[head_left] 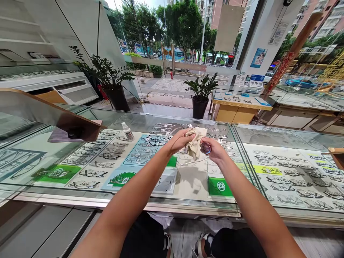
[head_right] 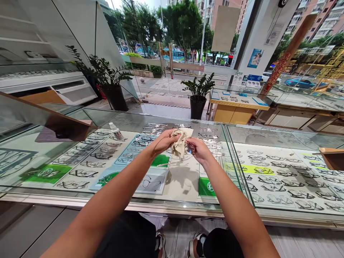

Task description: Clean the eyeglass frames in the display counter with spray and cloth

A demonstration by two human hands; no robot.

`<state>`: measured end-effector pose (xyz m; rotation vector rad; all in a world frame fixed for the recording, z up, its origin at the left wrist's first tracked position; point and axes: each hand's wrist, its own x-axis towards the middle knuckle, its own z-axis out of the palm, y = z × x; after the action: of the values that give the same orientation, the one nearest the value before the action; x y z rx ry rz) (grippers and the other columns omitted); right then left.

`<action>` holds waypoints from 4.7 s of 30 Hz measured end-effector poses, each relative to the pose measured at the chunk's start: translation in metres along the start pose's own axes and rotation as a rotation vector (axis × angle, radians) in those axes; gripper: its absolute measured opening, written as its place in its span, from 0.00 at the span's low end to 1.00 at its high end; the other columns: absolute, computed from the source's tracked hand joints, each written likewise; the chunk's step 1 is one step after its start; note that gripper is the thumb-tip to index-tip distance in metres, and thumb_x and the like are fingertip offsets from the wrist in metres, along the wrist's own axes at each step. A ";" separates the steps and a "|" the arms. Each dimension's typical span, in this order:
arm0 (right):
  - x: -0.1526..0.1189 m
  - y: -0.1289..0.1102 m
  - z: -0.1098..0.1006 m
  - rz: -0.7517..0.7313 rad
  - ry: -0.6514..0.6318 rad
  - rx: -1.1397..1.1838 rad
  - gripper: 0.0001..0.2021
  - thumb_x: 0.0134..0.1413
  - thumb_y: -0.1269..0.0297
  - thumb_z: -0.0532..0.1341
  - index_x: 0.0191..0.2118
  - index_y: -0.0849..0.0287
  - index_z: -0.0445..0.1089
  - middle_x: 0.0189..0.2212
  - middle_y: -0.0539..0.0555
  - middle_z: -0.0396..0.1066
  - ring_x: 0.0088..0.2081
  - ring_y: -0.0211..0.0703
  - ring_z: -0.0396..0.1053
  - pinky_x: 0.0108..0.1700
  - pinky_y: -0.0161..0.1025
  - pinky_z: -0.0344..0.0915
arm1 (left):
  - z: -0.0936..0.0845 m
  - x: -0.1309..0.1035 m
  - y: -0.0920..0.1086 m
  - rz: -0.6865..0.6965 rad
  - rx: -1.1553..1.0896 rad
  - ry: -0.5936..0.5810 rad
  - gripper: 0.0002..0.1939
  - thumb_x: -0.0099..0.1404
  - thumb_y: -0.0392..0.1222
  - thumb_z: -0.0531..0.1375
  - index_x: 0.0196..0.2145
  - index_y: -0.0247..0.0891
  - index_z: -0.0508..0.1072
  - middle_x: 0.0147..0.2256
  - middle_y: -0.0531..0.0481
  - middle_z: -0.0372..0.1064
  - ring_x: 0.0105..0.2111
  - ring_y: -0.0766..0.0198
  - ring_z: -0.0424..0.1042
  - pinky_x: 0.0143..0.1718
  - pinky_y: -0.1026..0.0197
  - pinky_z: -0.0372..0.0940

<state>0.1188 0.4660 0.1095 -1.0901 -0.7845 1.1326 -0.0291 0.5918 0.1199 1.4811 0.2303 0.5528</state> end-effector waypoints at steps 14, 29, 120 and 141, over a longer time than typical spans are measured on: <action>0.001 0.009 0.004 0.035 -0.007 0.125 0.18 0.36 0.54 0.79 0.26 0.57 0.74 0.22 0.45 0.64 0.23 0.32 0.51 0.26 0.35 0.48 | 0.009 0.000 0.001 0.054 0.096 0.204 0.30 0.60 0.68 0.68 0.31 0.34 0.72 0.26 0.51 0.70 0.24 0.68 0.64 0.27 0.65 0.57; 0.004 0.011 0.002 -0.018 -0.042 0.073 0.16 0.37 0.55 0.77 0.28 0.60 0.78 0.22 0.48 0.67 0.24 0.32 0.50 0.28 0.37 0.43 | 0.006 0.000 0.002 0.039 0.097 0.147 0.27 0.56 0.59 0.74 0.40 0.32 0.77 0.30 0.47 0.75 0.28 0.63 0.71 0.30 0.63 0.65; 0.003 0.017 0.006 0.101 -0.161 0.118 0.20 0.39 0.52 0.80 0.30 0.58 0.74 0.18 0.40 0.50 0.23 0.32 0.41 0.26 0.35 0.42 | 0.011 -0.003 0.003 0.260 0.641 0.348 0.27 0.71 0.64 0.59 0.27 0.38 0.72 0.27 0.51 0.66 0.30 0.62 0.63 0.33 0.62 0.58; 0.003 -0.020 -0.035 -0.063 -0.021 0.308 0.13 0.46 0.58 0.78 0.31 0.53 0.74 0.21 0.45 0.59 0.24 0.36 0.54 0.27 0.36 0.58 | 0.000 -0.006 0.036 0.198 0.379 0.492 0.25 0.63 0.65 0.64 0.34 0.36 0.76 0.28 0.50 0.68 0.28 0.64 0.63 0.30 0.63 0.60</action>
<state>0.1577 0.4582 0.1182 -0.7919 -0.6307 1.1688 -0.0421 0.5885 0.1541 1.7243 0.6026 1.0795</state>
